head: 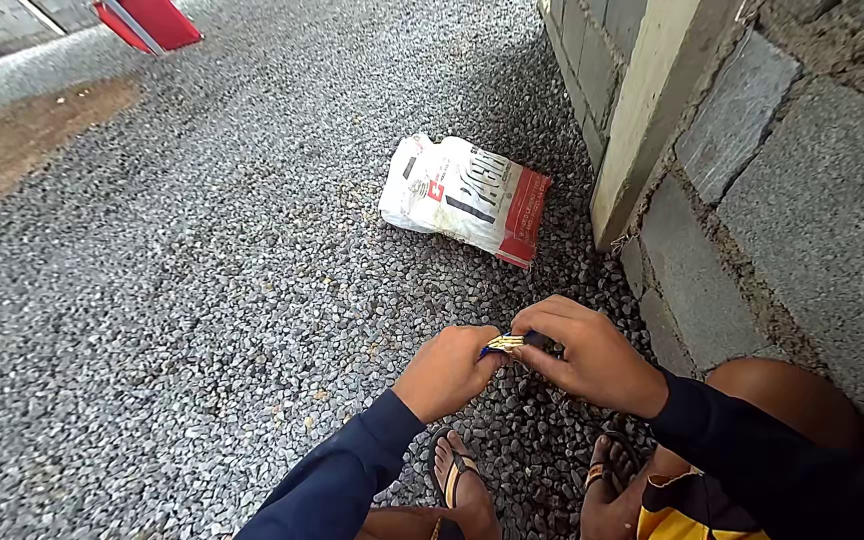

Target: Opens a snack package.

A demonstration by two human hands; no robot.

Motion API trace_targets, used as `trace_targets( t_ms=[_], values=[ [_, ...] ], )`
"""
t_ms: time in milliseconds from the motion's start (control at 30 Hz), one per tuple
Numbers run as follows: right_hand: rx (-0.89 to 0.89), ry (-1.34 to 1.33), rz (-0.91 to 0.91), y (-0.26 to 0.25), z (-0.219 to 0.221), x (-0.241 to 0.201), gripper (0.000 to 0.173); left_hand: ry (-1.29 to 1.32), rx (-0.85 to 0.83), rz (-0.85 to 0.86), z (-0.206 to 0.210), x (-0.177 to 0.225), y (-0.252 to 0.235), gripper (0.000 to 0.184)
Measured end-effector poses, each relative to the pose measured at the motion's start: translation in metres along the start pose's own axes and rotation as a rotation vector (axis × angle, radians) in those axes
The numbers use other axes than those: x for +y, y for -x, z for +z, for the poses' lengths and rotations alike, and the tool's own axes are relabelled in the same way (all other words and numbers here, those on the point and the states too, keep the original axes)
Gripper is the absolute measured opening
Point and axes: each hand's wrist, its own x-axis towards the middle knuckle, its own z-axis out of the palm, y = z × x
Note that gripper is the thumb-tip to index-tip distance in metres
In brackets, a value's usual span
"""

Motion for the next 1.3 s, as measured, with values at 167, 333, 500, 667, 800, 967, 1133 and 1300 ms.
trace_targets(
  t_ms=[167, 333, 500, 667, 800, 967, 1133, 1300],
  values=[
    [0.013, 0.007, -0.013, 0.000, 0.001, 0.001, 0.022, -0.005, 0.000, -0.019, 0.000, 0.000, 0.001, 0.032],
    [0.014, -0.007, -0.043, 0.001, 0.002, 0.001, 0.023, 0.010, -0.008, -0.020, 0.001, 0.000, 0.001, 0.033],
    [0.008, -0.009, -0.036, 0.001, 0.001, 0.001, 0.022, 0.016, -0.001, -0.012, 0.001, -0.001, 0.002, 0.028],
    [0.007, -0.028, -0.043, -0.001, 0.002, 0.001, 0.023, 0.030, -0.004, -0.012, 0.000, -0.001, 0.002, 0.027],
    [0.002, -0.025, -0.017, 0.002, 0.001, 0.003, 0.024, 0.033, -0.005, 0.003, 0.001, 0.002, -0.001, 0.030],
    [0.029, 0.002, -0.085, 0.001, -0.004, 0.014, 0.029, 0.032, 0.057, 0.087, 0.004, 0.005, -0.006, 0.029],
    [-0.130, -0.059, -0.104, -0.009, -0.013, 0.013, 0.034, 0.011, 0.022, 0.027, -0.006, 0.007, -0.001, 0.027],
    [-0.152, -0.077, -0.085, -0.008, -0.014, 0.013, 0.031, 0.007, -0.010, 0.017, -0.013, 0.011, 0.004, 0.026]
  ],
)
